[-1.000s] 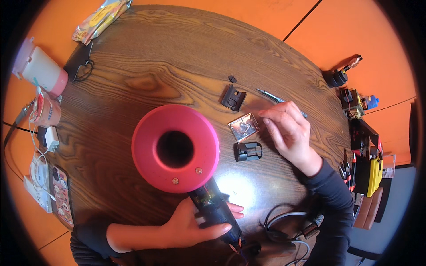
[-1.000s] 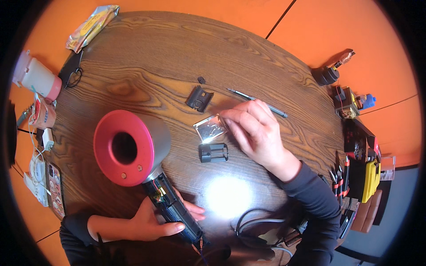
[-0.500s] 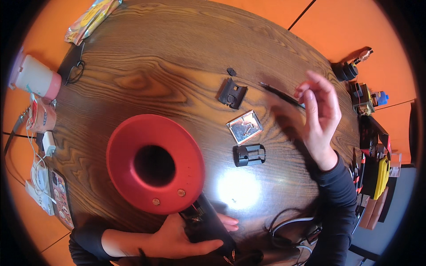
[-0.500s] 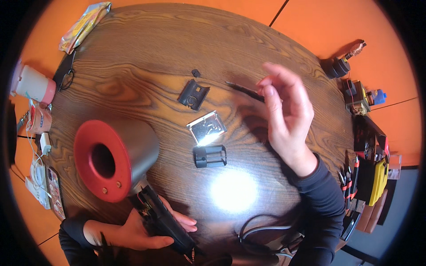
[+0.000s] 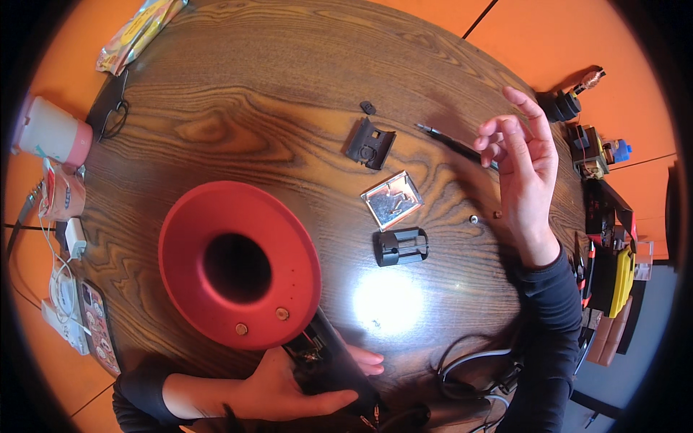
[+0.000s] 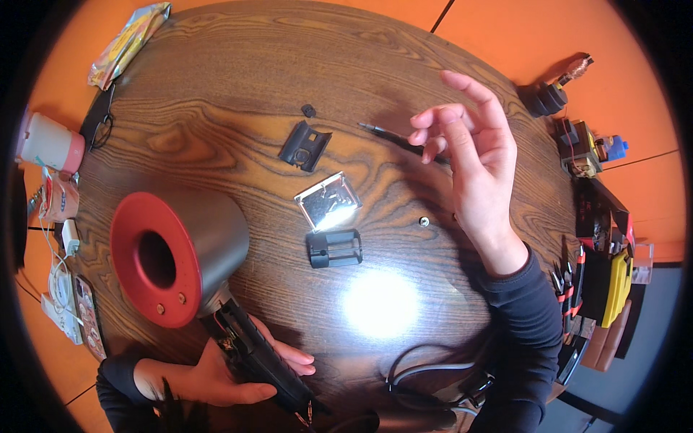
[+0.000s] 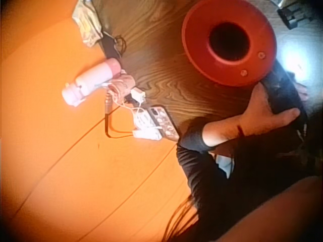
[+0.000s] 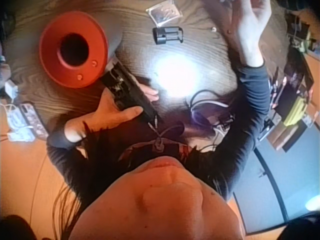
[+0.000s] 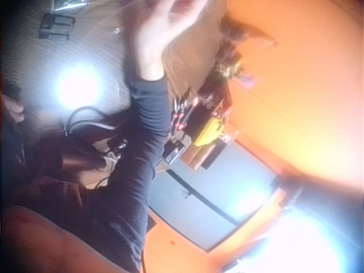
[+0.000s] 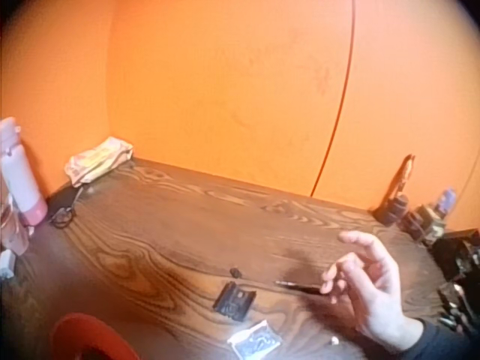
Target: The person disassembles a hair dryer on a wooden table, removes the outer casing, and uses a penlight to inspect the internal components. They manipulate wires and small parts while examining the device's interior.
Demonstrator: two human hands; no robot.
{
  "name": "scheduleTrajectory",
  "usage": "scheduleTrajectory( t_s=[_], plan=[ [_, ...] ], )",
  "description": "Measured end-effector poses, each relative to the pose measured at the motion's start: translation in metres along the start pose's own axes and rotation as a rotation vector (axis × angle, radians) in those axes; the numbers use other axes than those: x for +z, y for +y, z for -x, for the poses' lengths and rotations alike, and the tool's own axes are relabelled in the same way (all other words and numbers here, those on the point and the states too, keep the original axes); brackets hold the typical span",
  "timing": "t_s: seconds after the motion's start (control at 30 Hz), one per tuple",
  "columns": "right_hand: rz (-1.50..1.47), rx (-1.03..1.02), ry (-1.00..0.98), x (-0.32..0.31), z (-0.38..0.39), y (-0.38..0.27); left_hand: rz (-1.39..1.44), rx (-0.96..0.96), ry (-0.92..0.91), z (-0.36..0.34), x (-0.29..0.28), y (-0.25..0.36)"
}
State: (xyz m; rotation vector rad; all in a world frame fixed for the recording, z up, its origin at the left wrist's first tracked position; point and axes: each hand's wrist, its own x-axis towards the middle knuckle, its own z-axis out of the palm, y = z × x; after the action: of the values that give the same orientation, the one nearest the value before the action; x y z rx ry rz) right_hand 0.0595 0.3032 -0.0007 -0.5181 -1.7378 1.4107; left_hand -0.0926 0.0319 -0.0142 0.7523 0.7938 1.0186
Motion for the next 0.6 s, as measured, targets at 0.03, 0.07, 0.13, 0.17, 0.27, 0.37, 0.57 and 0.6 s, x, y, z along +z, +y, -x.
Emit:
scheduleTrajectory(
  t_s=[0.03,0.07,0.13,0.17,0.27,0.37,0.57,0.6],
  plan=[
    [0.042,-0.005,-0.015,0.001,0.000,0.000,-0.001,-0.001,0.001,0.000,0.000,0.000],
    [0.087,0.033,-0.071,0.002,0.001,-0.001,-0.003,-0.001,0.003,0.000,0.000,0.000],
    [0.120,0.134,-0.221,0.005,0.006,-0.004,0.011,-0.005,0.004,0.000,0.000,0.000],
    [0.337,0.044,-0.302,0.006,0.005,-0.005,0.018,-0.008,0.004,0.001,0.000,0.000],
    [0.560,-0.112,-0.443,0.010,0.008,-0.009,0.022,-0.032,0.003,0.001,0.000,0.001],
    [0.667,-0.186,-0.519,0.012,0.009,-0.011,0.016,-0.040,0.006,0.000,0.000,0.001],
    [0.716,-0.276,-0.608,0.012,0.008,-0.007,0.007,-0.048,0.012,0.000,0.001,0.002],
    [0.720,-0.283,-0.611,0.012,0.009,-0.007,0.012,-0.043,0.013,0.000,0.001,0.002]
  ],
)
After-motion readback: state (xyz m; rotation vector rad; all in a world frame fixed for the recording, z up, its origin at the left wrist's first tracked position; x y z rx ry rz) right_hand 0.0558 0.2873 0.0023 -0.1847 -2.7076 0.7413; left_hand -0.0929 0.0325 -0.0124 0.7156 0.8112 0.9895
